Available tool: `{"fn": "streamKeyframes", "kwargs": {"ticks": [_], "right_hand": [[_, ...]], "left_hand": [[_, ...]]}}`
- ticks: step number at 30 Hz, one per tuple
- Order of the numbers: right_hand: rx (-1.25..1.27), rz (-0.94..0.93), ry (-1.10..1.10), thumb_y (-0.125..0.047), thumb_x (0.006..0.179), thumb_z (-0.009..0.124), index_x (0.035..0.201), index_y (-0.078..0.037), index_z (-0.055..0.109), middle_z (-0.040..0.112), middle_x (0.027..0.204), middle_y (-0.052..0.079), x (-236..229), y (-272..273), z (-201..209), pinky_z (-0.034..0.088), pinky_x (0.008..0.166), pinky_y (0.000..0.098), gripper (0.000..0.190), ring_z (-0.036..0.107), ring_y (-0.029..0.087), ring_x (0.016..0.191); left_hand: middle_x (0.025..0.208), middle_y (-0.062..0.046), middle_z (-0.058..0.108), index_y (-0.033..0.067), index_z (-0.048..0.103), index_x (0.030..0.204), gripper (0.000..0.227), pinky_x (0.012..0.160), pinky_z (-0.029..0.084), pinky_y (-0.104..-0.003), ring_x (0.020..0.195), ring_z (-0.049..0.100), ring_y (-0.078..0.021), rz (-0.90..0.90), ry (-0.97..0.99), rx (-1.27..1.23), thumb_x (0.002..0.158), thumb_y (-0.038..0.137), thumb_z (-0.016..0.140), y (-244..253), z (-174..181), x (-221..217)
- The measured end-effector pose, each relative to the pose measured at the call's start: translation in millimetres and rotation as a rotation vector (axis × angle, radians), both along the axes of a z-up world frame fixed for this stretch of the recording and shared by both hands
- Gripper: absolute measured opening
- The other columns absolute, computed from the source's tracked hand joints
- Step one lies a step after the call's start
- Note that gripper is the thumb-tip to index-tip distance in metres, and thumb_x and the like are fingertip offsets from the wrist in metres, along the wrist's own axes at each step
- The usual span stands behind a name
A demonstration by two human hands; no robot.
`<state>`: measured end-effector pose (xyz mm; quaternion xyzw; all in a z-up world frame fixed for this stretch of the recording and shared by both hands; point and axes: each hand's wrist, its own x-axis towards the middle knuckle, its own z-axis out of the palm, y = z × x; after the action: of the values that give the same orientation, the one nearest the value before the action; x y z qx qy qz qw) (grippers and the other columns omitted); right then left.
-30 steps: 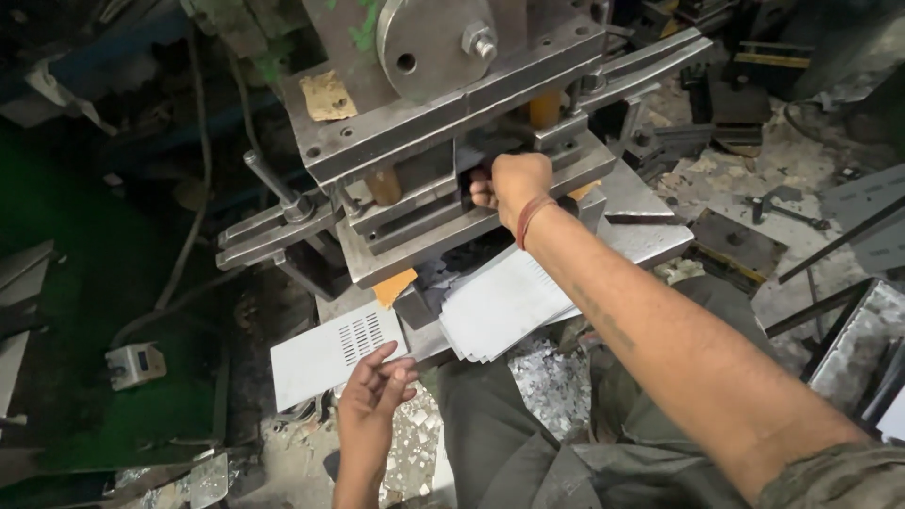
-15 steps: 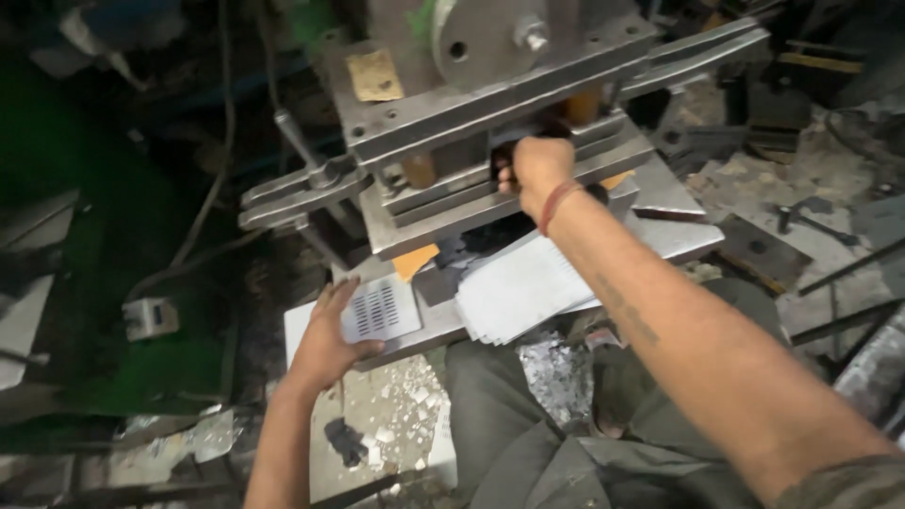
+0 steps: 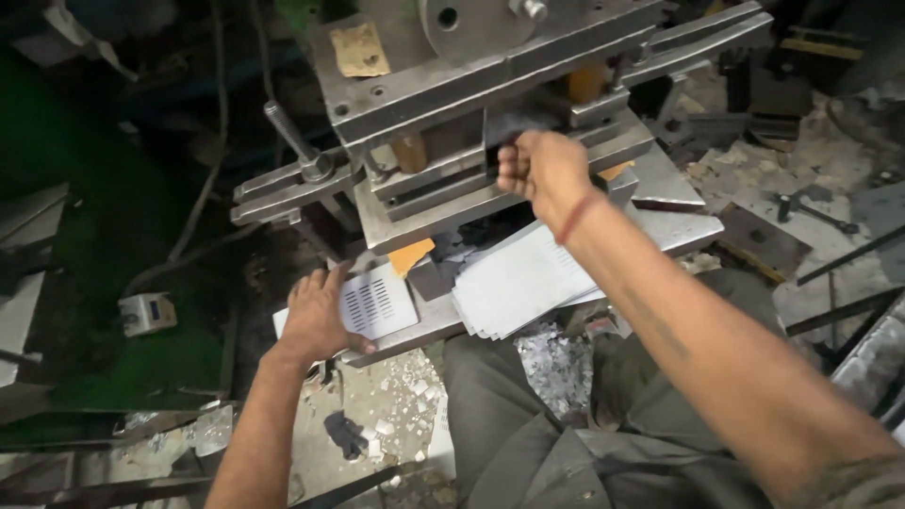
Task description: Operating a stamping machine to punch patterns into metal sheets and stacking the finished parts.
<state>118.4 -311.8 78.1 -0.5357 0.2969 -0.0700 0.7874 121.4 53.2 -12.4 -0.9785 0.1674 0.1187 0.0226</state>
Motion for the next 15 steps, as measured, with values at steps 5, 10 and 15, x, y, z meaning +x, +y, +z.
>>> {"fn": "streamKeyframes", "kwargs": {"ticks": [5,10,15], "right_hand": [[0.007,-0.077,-0.171,-0.005,0.089,0.057,0.093,0.001,0.060,0.074,0.083,0.020,-124,8,-3,0.065,0.060,0.0393,0.008,0.075,0.027,0.065],[0.065,-0.053,-0.026,-0.011,0.099,0.058,0.096,-0.001,0.062,0.077,0.085,0.016,-183,-2,-59,0.063,0.062,0.0331,0.011,0.076,0.023,0.070],[-0.314,0.268,0.280,-0.014,0.096,0.074,0.096,0.000,0.079,0.071,0.068,0.013,-201,24,-57,0.050,0.043,0.0256,0.015,0.058,0.017,0.046]], "left_hand": [[0.130,-0.009,0.053,0.0229,0.046,0.148,0.119,0.114,0.041,-0.050,0.122,0.059,-0.0326,0.084,-0.137,-0.141,0.046,0.048,0.102,5,11,-13],[0.101,0.000,0.073,0.0281,0.078,0.108,0.040,0.090,0.058,-0.041,0.095,0.074,-0.0245,0.250,-0.118,-0.477,0.074,0.045,0.089,37,40,-38],[0.102,-0.025,0.076,-0.0033,0.070,0.107,0.022,0.075,0.066,-0.043,0.080,0.075,-0.0334,0.451,0.074,-1.219,0.085,-0.004,0.070,8,72,-91]]}}
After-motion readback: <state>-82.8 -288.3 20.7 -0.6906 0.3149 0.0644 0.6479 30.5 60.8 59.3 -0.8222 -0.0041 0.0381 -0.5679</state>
